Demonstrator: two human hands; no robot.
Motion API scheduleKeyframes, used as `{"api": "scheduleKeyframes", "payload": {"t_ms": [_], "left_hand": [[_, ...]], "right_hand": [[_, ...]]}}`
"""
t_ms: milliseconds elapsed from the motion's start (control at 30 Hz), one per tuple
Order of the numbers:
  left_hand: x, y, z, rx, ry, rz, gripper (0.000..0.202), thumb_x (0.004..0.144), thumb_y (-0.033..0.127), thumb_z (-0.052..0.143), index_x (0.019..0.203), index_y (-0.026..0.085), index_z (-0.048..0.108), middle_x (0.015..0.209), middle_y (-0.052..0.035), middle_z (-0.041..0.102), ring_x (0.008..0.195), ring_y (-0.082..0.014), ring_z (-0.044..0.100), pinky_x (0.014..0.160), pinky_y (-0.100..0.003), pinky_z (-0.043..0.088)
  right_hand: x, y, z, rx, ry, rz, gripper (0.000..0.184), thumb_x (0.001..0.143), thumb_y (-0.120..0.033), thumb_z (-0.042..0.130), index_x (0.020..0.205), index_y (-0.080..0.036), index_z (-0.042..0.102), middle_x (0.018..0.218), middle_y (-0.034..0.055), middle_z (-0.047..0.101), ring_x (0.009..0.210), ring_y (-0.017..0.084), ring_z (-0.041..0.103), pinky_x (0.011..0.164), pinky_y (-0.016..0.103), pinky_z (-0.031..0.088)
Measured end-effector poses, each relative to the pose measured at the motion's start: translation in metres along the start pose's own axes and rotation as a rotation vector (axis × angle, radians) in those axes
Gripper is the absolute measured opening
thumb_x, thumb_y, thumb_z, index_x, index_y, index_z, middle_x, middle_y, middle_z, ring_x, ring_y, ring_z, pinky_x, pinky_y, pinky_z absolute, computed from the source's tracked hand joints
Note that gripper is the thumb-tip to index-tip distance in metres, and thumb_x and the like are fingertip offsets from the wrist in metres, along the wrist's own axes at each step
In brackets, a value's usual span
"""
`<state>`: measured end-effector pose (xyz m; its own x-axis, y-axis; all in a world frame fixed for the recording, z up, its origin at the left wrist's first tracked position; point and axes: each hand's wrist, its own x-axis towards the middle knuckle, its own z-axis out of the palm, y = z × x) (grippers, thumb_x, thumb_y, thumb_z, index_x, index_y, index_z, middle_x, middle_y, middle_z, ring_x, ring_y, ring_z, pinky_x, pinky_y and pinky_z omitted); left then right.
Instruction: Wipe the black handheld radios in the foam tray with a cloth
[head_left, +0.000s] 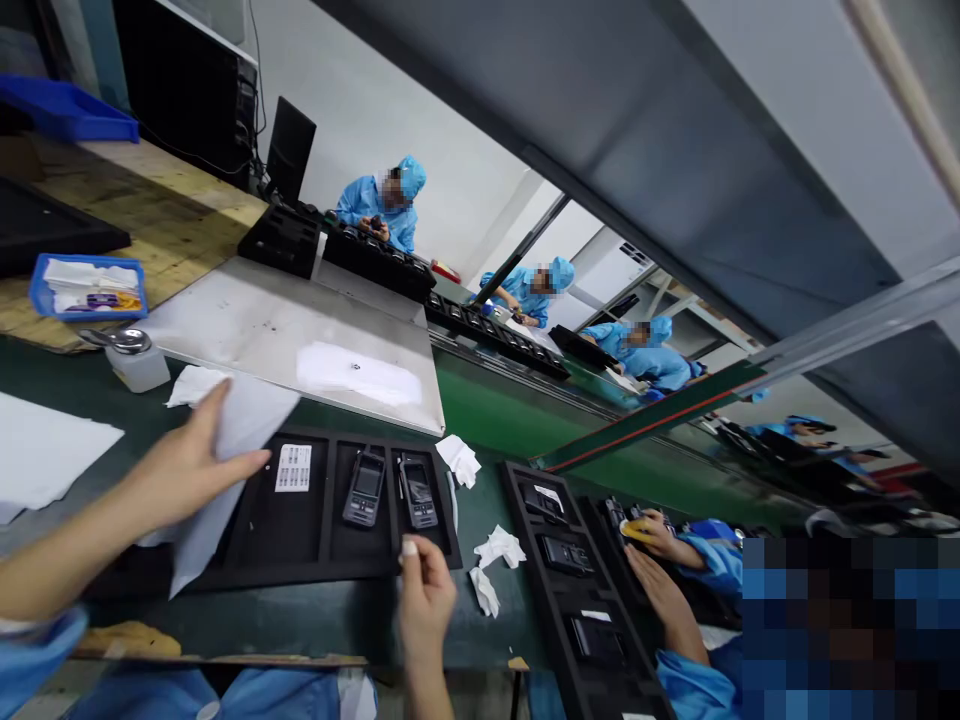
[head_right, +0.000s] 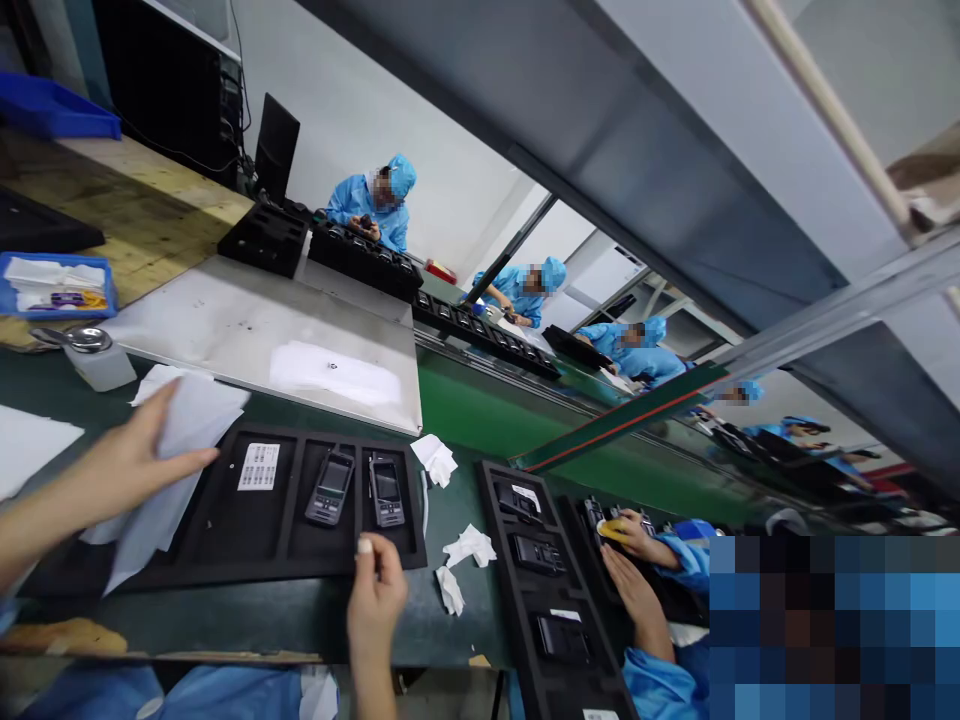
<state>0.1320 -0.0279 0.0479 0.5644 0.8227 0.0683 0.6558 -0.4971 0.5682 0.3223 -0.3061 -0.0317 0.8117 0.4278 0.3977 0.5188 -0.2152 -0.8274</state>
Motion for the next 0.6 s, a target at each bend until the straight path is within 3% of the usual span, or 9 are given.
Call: {"api": "scheduleKeyframes", "payload": {"t_ms": [100,167,233,300,400,500,600], "left_hand": [[0.026,0.046,0.033,0.108,-0.279,0.003,0.099,0.090,0.063,0.049,0.159,0.014,-0.001,0.136,-0.0213,0.059,0.118,-0.0358,0.063,0.093,-0.040,0.050],[0.035,0.061,0.052,0.210,-0.365,0.020,0.100,0.090,0.062,0.047,0.158,0.007,0.000,0.124,-0.0243,0.064,0.114,-0.0372,0.065,0.089,-0.040,0.051],[0.036,0.069,0.065,0.292,-0.367,0.033,0.098,0.091,0.061,0.046,0.158,0.005,0.003,0.122,-0.0281,0.062,0.112,-0.0414,0.064,0.087,-0.044,0.050],[0.032,0.075,0.072,0.385,-0.269,0.064,0.090,0.094,0.059,0.041,0.159,0.007,0.008,0.125,-0.0304,0.058,0.109,-0.0449,0.063,0.084,-0.049,0.050],[0.019,0.095,0.084,0.478,-0.127,0.163,0.079,0.098,0.057,0.034,0.159,0.012,0.013,0.123,-0.0266,0.058,0.105,-0.0422,0.063,0.080,-0.048,0.050],[0.003,0.126,0.108,0.444,-0.244,0.218,0.086,0.095,0.060,0.043,0.160,0.012,0.012,0.117,-0.0234,0.062,0.099,-0.0378,0.065,0.079,-0.044,0.051],[-0.007,0.152,0.139,0.433,-0.315,0.221,0.095,0.086,0.060,0.062,0.159,0.014,0.021,0.113,-0.0230,0.064,0.101,-0.0371,0.064,0.082,-0.042,0.050]], "right_hand": [[-0.022,0.042,-0.037,-0.133,0.110,0.043,0.020,0.098,-0.044,0.046,0.095,-0.031,0.060,0.081,0.0010,0.068,0.075,0.029,0.070,0.067,0.043,0.058],[-0.032,0.055,-0.052,-0.185,0.117,0.045,0.017,0.098,-0.043,0.047,0.094,-0.034,0.062,0.081,0.0004,0.068,0.075,0.030,0.070,0.068,0.044,0.058],[-0.037,0.059,-0.060,-0.209,0.097,0.036,0.016,0.098,-0.042,0.048,0.096,-0.036,0.063,0.083,0.0009,0.068,0.077,0.031,0.071,0.071,0.044,0.058],[-0.037,0.060,-0.062,-0.223,0.066,0.015,0.017,0.098,-0.041,0.047,0.097,-0.038,0.063,0.084,0.0013,0.068,0.078,0.030,0.071,0.071,0.044,0.058],[-0.037,0.065,-0.057,-0.230,0.019,-0.027,0.016,0.098,-0.040,0.048,0.095,-0.039,0.063,0.079,0.0005,0.067,0.074,0.030,0.070,0.066,0.042,0.057],[-0.039,0.064,-0.053,-0.224,0.031,-0.075,0.017,0.098,-0.040,0.049,0.095,-0.036,0.065,0.077,0.0011,0.068,0.069,0.028,0.070,0.063,0.041,0.057],[-0.019,0.048,-0.076,-0.179,-0.107,-0.117,0.018,0.096,-0.042,0.054,0.096,-0.032,0.069,0.075,0.0029,0.070,0.068,0.027,0.071,0.059,0.038,0.059]]}}
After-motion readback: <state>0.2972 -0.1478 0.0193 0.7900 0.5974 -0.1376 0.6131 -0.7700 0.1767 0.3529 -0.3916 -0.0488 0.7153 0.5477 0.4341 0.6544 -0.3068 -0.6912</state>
